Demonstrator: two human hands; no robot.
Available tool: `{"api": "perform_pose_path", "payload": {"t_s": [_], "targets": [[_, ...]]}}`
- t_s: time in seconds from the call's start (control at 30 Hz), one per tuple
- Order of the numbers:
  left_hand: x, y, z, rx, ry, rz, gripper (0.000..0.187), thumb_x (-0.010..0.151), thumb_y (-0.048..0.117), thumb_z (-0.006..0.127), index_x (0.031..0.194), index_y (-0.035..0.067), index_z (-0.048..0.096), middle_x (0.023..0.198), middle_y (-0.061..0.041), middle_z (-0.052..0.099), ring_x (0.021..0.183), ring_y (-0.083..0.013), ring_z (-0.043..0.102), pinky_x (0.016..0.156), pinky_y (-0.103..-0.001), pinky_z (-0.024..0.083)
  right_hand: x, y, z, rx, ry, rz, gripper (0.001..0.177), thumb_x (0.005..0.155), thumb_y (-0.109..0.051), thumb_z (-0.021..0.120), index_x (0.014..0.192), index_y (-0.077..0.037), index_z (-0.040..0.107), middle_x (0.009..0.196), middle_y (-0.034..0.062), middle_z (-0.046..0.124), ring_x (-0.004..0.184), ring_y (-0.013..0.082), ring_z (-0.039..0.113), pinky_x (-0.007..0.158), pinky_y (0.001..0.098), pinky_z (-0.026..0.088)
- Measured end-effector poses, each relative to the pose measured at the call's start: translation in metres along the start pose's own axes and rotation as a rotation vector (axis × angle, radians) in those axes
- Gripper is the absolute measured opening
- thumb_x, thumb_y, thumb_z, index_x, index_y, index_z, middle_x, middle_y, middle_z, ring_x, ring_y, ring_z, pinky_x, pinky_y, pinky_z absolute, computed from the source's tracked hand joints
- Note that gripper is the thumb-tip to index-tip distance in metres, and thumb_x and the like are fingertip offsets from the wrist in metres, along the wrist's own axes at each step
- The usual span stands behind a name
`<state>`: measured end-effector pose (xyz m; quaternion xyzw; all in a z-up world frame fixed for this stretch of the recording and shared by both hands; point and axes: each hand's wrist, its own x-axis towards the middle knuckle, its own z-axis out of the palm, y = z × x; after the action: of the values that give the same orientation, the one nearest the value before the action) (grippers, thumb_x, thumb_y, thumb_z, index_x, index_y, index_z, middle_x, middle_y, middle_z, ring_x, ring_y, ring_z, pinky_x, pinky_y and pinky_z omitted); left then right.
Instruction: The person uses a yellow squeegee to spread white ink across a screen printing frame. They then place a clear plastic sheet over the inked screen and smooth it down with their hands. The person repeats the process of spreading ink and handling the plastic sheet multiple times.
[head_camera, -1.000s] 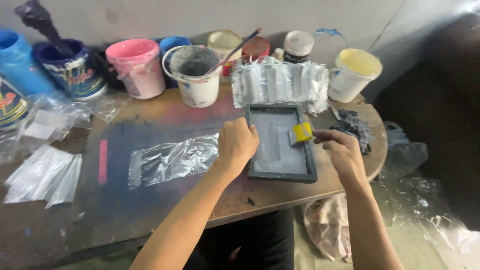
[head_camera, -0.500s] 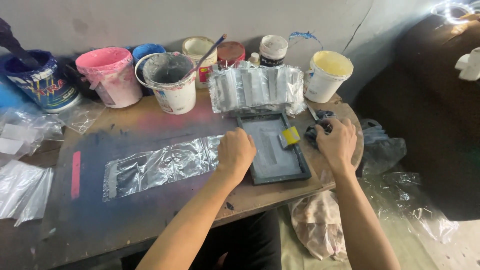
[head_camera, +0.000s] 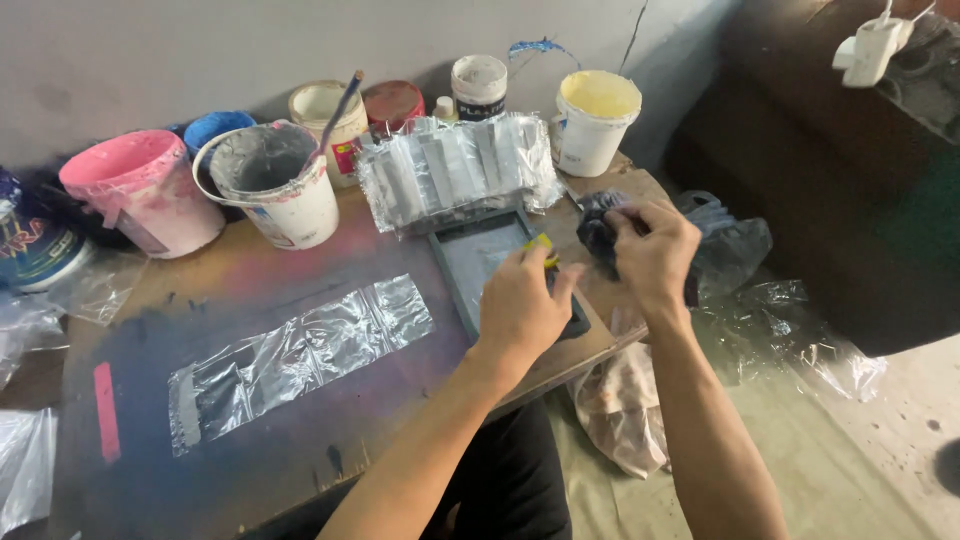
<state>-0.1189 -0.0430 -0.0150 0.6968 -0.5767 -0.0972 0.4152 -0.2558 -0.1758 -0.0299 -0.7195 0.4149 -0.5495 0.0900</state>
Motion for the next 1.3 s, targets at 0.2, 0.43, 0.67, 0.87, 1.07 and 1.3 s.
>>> {"api": "perform_pose_path", "payload": {"t_s": [0.2, 0.43, 0.67, 0.87, 1.07, 1.3], "targets": [[-0.011, 0.034, -0.035, -0.956, 0.094, -0.017, 0.014, 0.092, 0.009, 0.069, 0.104, 0.007, 0.075, 0.098, -0.015, 0.067, 0.104, -0.0280, 0.070, 0.081, -0.040, 0.061, -0.014, -0.103, -0.025, 0.539, -0.224, 0.314, 0.006, 0.088, -0.002, 0.078, 0.093, -0.005, 0.078, 0.072, -0.0014, 0.059, 0.072, 0.0041, 0.055, 0.063, 0.0193, 0.050], [-0.065, -0.010, -0.082, -0.982, 0.338, 0.039, 0.010, 0.095, 0.018, 0.074, 0.086, 0.013, 0.075, 0.074, 0.002, 0.058, 0.077, -0.0055, 0.053, 0.069, -0.026, 0.049, -0.073, -0.152, 0.011, 0.863, -0.361, 0.309, 0.027, 0.091, 0.009, 0.071, 0.113, -0.001, 0.060, 0.107, 0.0043, 0.054, 0.098, 0.0131, 0.060, 0.094, 0.0295, 0.053], [-0.106, -0.049, -0.129, -1.036, 0.465, -0.214, 0.020, 0.101, 0.013, 0.064, 0.082, 0.009, 0.067, 0.067, 0.006, 0.054, 0.075, -0.0046, 0.049, 0.071, -0.024, 0.044, -0.122, -0.202, 0.067, 1.104, -0.539, 0.379, 0.004, 0.096, 0.004, 0.068, 0.098, -0.001, 0.068, 0.080, 0.0033, 0.062, 0.078, 0.0087, 0.063, 0.074, 0.0244, 0.053], [-0.132, -0.058, -0.179, -1.025, 0.519, -0.386, 0.030, 0.105, 0.013, 0.057, 0.078, 0.008, 0.069, 0.067, 0.001, 0.058, 0.073, -0.0075, 0.050, 0.070, -0.024, 0.044, -0.155, -0.247, 0.090, 1.145, -0.580, 0.289, 0.008, 0.096, 0.008, 0.066, 0.092, 0.001, 0.067, 0.081, 0.0063, 0.059, 0.078, 0.0092, 0.057, 0.073, 0.0262, 0.051], [-0.141, -0.087, -0.171, -1.198, 0.486, -0.447, 0.025, 0.104, 0.015, 0.060, 0.081, 0.008, 0.068, 0.074, 0.002, 0.060, 0.075, -0.0074, 0.054, 0.070, -0.024, 0.045, -0.156, -0.263, 0.081, 1.050, -0.667, 0.210, 0.007, 0.095, -0.006, 0.067, 0.101, -0.002, 0.068, 0.097, 0.0042, 0.059, 0.093, 0.0120, 0.056, 0.085, 0.0274, 0.048], [-0.152, -0.105, -0.173, -1.332, 0.228, -0.395, 0.011, 0.098, 0.016, 0.068, 0.103, 0.008, 0.073, 0.094, -0.002, 0.071, 0.091, -0.0130, 0.065, 0.087, -0.031, 0.055, -0.155, -0.249, 0.070, 1.015, -0.891, 0.255, 0.023, 0.091, -0.019, 0.072, 0.109, -0.004, 0.072, 0.101, 0.0018, 0.056, 0.095, 0.0143, 0.053, 0.082, 0.0278, 0.044]]}}
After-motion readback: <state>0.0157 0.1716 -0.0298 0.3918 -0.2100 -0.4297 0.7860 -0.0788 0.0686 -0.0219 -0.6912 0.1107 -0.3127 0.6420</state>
